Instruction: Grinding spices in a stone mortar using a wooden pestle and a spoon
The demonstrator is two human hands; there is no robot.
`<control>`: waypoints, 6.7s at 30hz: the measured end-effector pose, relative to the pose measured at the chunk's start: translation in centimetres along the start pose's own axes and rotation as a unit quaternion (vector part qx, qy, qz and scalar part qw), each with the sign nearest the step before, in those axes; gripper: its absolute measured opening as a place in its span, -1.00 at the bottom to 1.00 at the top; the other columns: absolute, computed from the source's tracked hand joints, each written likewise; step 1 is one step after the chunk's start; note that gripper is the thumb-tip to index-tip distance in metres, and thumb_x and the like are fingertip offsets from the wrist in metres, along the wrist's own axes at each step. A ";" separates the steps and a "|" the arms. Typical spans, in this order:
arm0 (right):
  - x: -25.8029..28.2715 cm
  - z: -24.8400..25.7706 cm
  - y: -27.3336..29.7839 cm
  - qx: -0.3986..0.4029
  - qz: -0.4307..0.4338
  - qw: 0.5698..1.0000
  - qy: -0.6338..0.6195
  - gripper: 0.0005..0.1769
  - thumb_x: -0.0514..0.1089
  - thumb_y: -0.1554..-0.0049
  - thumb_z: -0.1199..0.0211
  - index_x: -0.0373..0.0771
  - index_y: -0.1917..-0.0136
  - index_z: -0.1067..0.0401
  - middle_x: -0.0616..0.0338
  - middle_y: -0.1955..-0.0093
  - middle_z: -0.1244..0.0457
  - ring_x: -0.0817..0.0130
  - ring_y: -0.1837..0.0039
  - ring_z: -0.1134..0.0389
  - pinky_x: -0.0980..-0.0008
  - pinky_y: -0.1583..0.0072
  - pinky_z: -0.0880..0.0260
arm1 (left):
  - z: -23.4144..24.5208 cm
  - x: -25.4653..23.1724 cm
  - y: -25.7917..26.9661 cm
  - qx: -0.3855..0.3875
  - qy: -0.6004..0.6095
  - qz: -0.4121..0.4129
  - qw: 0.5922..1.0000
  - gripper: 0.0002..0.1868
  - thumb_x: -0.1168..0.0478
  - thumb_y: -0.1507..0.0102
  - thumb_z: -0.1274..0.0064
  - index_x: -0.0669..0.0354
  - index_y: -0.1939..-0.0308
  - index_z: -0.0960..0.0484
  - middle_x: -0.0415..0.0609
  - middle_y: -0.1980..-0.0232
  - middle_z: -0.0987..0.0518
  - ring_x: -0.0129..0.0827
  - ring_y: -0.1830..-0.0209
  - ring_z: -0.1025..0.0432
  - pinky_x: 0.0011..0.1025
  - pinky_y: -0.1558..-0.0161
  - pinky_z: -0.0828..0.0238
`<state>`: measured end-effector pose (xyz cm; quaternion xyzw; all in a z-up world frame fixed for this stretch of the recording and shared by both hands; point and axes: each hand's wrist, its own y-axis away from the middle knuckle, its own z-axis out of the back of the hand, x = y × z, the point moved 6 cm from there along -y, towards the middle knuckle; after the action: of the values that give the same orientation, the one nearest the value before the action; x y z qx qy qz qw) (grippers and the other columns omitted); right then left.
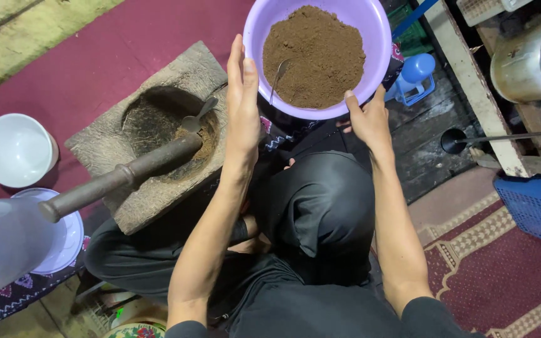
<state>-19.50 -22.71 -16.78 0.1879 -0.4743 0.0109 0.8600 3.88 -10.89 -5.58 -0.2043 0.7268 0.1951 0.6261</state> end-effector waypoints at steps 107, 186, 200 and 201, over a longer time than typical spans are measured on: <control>21.6 -16.6 13.2 0.204 0.578 0.751 0.247 -0.81 -0.12 -0.37 -0.36 -0.18 -0.22 -0.61 0.25 -0.01 -0.45 0.23 -0.07 -0.25 0.23 -0.06 -0.03 | 25.4 -9.1 14.9 -0.431 0.310 -0.318 0.786 -0.53 0.03 -0.29 0.21 0.03 0.70 -0.15 -0.24 0.78 0.04 -0.48 0.81 0.19 -0.46 0.66 0.19; 23.5 -17.9 17.0 0.400 0.489 0.768 0.106 -0.72 -0.16 -0.39 0.03 -0.39 -0.11 -0.43 -0.07 -0.07 -0.34 0.08 -0.11 -0.37 0.16 -0.12 -0.37 | 24.5 -3.9 17.5 -0.686 0.310 -0.277 0.597 -0.46 -0.22 -0.20 0.15 -0.06 0.70 -0.07 -0.31 0.76 0.05 -0.56 0.80 0.15 -0.56 0.66 0.13; 22.9 -19.0 14.7 0.386 0.459 0.776 0.194 -0.64 -0.03 -0.40 -0.02 -0.30 -0.21 -0.50 0.01 -0.03 -0.36 0.12 -0.15 -0.28 0.10 -0.12 -0.27 | 24.4 -4.0 17.6 -0.696 0.307 -0.273 0.589 -0.46 -0.25 -0.17 0.13 -0.04 0.70 -0.12 -0.31 0.77 0.01 -0.56 0.80 0.12 -0.57 0.66 0.11; 23.2 -19.3 14.4 0.370 0.474 0.777 0.186 -0.64 -0.03 -0.39 -0.07 -0.32 -0.21 -0.51 0.00 -0.04 -0.39 0.12 -0.14 -0.29 0.13 -0.08 -0.30 | 24.4 -4.0 17.6 -0.698 0.304 -0.275 0.586 -0.45 -0.25 -0.17 0.12 -0.04 0.70 -0.12 -0.31 0.77 0.02 -0.56 0.79 0.13 -0.57 0.66 0.12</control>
<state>6.12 -6.54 -2.49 0.2372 -0.2934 0.6266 0.6820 15.15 17.23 -4.49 -0.8164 0.4244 0.3876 0.0569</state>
